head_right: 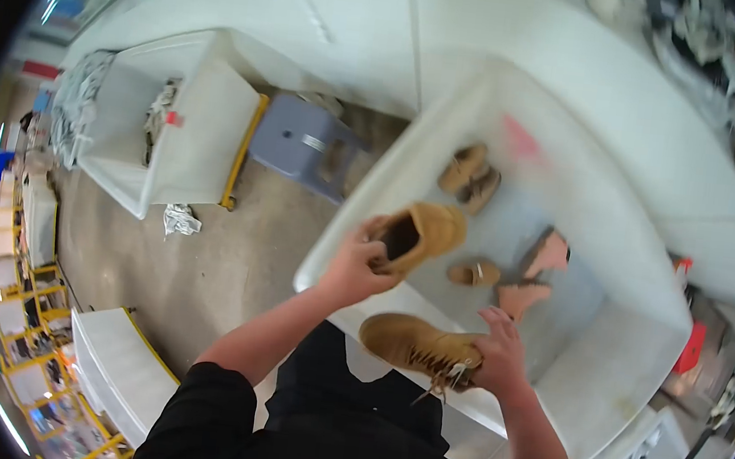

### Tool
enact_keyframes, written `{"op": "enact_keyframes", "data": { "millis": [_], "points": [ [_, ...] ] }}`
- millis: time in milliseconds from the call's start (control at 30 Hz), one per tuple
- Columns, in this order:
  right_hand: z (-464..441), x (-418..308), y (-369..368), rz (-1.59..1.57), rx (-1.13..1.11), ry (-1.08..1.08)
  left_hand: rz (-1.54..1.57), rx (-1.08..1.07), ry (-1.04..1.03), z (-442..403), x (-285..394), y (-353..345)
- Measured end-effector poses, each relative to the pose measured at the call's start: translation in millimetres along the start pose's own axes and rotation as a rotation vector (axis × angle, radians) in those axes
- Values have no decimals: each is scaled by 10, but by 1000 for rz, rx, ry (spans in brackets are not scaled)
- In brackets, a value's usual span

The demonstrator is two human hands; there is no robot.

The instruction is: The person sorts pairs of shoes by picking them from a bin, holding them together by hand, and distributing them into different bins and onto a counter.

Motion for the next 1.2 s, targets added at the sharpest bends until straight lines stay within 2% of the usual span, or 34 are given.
{"op": "enact_keyframes", "data": {
  "millis": [67,100,133,200,267,400,467,533,567,633,700,733,833,933,967,1033,1100,1133,1167,1200],
  "points": [
    [-368,-1160,179,154,-61,253,-10,-50,-74,198,178,637],
    [-502,-1616,157,206,-143,345,-71,-98,-96,302,218,934],
    [-678,-2075,135,238,-121,373,-97,-177,-73,439,205,1209],
    [-968,-3034,-56,435,-152,582,-187,-162,-150,770,133,1728],
    [-1276,-3738,-273,437,-138,616,-192,-131,-165,1112,-59,2285],
    [-1876,-4711,-1024,452,-224,751,-270,13,-54,1784,-539,3501],
    [-2124,-5156,-1405,530,-273,788,-224,37,-46,2071,-746,4002],
    [-2359,-5549,-1633,475,-209,908,-32,123,9,2352,-810,4530],
    [-2369,-5513,-1652,441,-216,921,-52,188,45,2535,-729,4726],
    [-2638,-5776,-1755,420,-227,963,83,453,-53,2860,-718,5384],
    [-2980,-5880,-1775,440,-310,769,50,579,-70,3164,-1070,5735],
    [-3139,-5948,-1739,444,-313,792,28,664,-89,3363,-1276,5860],
    [-4079,-5988,-1450,384,-205,664,175,732,270,3713,-2328,5959],
    [-5069,-5913,-944,385,-32,658,406,730,733,4216,-3455,5614],
    [-5415,-5968,-706,358,-22,549,454,757,827,4414,-3891,5398],
    [-6103,-5987,-196,408,129,563,563,736,1103,4727,-4231,5211],
    [-6804,-5985,381,439,333,576,609,876,1222,4951,-4654,4907],
    [-7144,-6026,688,439,375,516,593,847,1306,5052,-4730,4826],
    [-7555,-5937,945,481,421,361,516,871,1384,5264,-5059,4582],
    [-7782,-6044,1213,400,465,342,398,855,1462,5306,-4972,4536]
  ]
}}
Point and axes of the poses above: each hand's wrist, its own z-axis away from the middle knuckle, its own y-axis out of the back of the hand, x = y × z, the point moved 5 cm from there along -z, towards the middle knuckle, and after that the axes turned 5 degrees about -x, right-handed, at the moved point
